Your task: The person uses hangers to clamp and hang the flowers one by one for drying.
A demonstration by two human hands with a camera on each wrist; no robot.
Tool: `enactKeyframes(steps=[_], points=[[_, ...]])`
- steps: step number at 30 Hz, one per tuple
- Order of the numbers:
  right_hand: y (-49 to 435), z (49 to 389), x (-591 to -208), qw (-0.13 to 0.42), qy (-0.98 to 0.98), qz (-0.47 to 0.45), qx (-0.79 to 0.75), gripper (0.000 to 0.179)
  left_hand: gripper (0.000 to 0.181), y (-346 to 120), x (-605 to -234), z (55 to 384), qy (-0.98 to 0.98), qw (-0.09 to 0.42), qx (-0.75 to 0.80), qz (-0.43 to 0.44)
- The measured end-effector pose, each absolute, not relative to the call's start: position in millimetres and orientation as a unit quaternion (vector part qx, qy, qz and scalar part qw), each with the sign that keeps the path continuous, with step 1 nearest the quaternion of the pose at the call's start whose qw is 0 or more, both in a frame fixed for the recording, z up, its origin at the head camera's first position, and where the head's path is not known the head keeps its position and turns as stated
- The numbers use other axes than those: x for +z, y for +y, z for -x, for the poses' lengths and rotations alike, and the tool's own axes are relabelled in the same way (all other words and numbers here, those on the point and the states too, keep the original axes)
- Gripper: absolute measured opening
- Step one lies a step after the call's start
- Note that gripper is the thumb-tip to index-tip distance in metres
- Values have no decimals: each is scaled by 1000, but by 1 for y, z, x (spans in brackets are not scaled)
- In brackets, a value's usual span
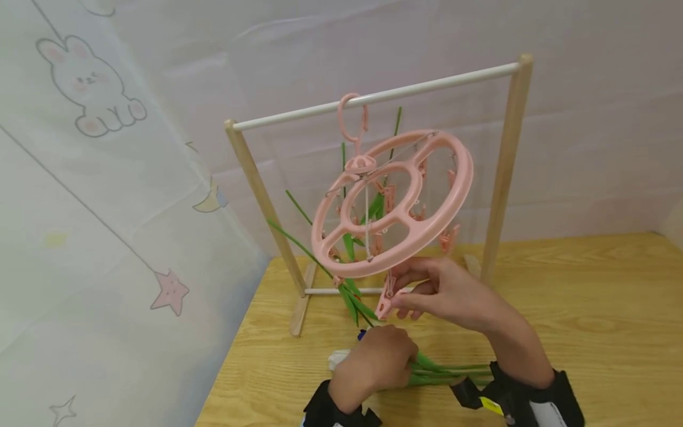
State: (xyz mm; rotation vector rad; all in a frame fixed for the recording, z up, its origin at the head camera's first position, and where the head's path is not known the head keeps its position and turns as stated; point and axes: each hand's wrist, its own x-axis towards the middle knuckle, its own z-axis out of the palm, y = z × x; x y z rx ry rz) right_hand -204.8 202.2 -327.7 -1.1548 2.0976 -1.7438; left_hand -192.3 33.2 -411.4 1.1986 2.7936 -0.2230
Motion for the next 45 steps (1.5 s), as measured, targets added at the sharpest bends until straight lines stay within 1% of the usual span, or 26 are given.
enactKeyframes(steps=[3, 6, 8, 10, 12, 13, 17, 21, 25, 28, 30, 34, 36, 38, 41, 45], points=[[203, 205, -328, 87, 709, 387, -583, 28, 14, 28, -403, 190, 917, 65, -46, -390], [205, 206, -328, 87, 707, 391, -582, 27, 10, 19, -393, 189, 922, 78, -12, -380], [206, 206, -329, 85, 705, 398, -581, 26, 17, 11, -385, 189, 925, 91, 13, -369], [207, 207, -330, 81, 706, 405, -575, 25, 31, 1, -377, 188, 929, 105, 36, -352], [207, 209, -331, 74, 709, 413, -566, 24, 40, -10, -369, 188, 933, 125, 66, -332], [207, 209, -331, 70, 713, 416, -561, 24, 39, -16, -366, 188, 934, 132, 78, -322], [206, 211, -330, 56, 722, 420, -546, 22, 23, -41, -352, 188, 935, 140, 135, -295], [205, 209, -331, 45, 736, 413, -534, 20, 28, -63, -342, 187, 927, 144, 172, -300], [207, 208, -330, 47, 749, 394, -530, 18, 27, -75, -335, 187, 910, 143, 193, -339], [209, 208, -329, 50, 752, 388, -531, 18, 22, -78, -332, 186, 889, 120, 201, -394], [208, 208, -329, 46, 751, 393, -528, 18, 19, -78, -330, 186, 873, 96, 214, -429], [204, 210, -330, 24, 746, 405, -528, 17, 15, -76, -329, 187, 837, 29, 267, -476], [203, 211, -331, 20, 744, 406, -530, 16, 14, -73, -330, 189, 822, -18, 294, -488], [202, 212, -331, 21, 747, 403, -528, 16, 14, -70, -330, 191, 812, -54, 325, -481], [202, 211, -331, 29, 751, 398, -525, 20, 14, -64, -332, 193, 812, -88, 351, -457], [200, 210, -330, 21, 740, 404, -537, 21, 15, -56, -334, 195, 820, -83, 373, -426]])
